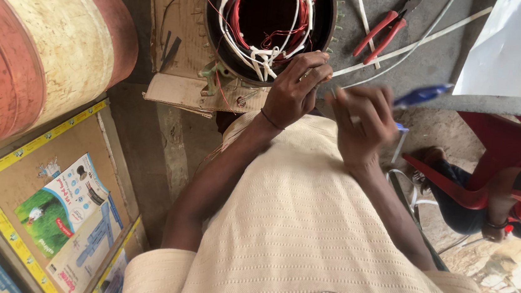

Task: The person wraps white insulating tape around the ends of copper wires on a motor stator. They use scissors to cut the tape and pliers to adjust the wires, repeating the process for multiple wire ends.

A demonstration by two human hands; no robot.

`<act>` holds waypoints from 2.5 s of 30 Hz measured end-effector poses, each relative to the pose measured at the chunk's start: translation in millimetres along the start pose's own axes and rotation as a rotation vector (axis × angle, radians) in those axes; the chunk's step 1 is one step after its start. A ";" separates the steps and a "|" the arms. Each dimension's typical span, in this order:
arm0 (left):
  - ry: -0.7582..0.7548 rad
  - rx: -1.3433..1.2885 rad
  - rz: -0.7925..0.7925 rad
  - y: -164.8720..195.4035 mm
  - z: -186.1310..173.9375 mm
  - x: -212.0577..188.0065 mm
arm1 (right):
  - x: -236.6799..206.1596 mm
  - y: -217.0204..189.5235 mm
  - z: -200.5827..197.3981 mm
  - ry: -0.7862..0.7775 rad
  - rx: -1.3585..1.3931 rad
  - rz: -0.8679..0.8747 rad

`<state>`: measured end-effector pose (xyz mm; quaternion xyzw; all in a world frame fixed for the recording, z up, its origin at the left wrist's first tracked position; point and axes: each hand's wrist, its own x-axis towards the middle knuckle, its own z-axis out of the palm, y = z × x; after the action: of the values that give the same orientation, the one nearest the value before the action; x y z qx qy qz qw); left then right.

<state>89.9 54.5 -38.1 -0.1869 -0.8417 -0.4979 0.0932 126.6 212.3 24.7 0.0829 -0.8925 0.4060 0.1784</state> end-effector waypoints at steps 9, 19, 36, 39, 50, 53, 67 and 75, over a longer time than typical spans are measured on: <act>0.059 -0.071 -0.024 5.5 0.4 -0.5 | -5.2 -4.2 -12.2 -0.132 0.472 0.530; 0.047 -0.038 -0.040 7.4 1.1 -2.8 | 8.8 1.5 14.9 -0.062 0.626 0.607; 0.255 -0.629 -0.383 -9.9 -12.4 7.1 | 14.4 40.0 -7.6 0.105 0.947 0.743; 0.256 -0.803 -0.446 -10.3 -13.8 6.0 | 9.8 42.7 8.7 0.090 0.785 0.732; 0.228 -0.617 -0.377 -2.7 -11.9 6.3 | 13.0 30.0 9.7 -0.110 0.442 0.668; 0.194 -0.453 -0.343 3.6 -11.9 3.3 | 23.3 14.5 12.9 -0.095 0.374 0.486; 0.155 -0.213 -0.136 18.2 -19.9 19.3 | 48.7 -41.7 -21.7 -0.001 0.246 0.078; 0.029 -0.298 -0.144 -0.1 -32.1 10.6 | 61.2 18.3 -24.8 -0.458 0.515 0.048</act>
<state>79.3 28.8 -18.9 -0.1304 -0.7684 -0.6252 0.0405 71.0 242.8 50.6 0.1931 -0.7792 0.5929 -0.0629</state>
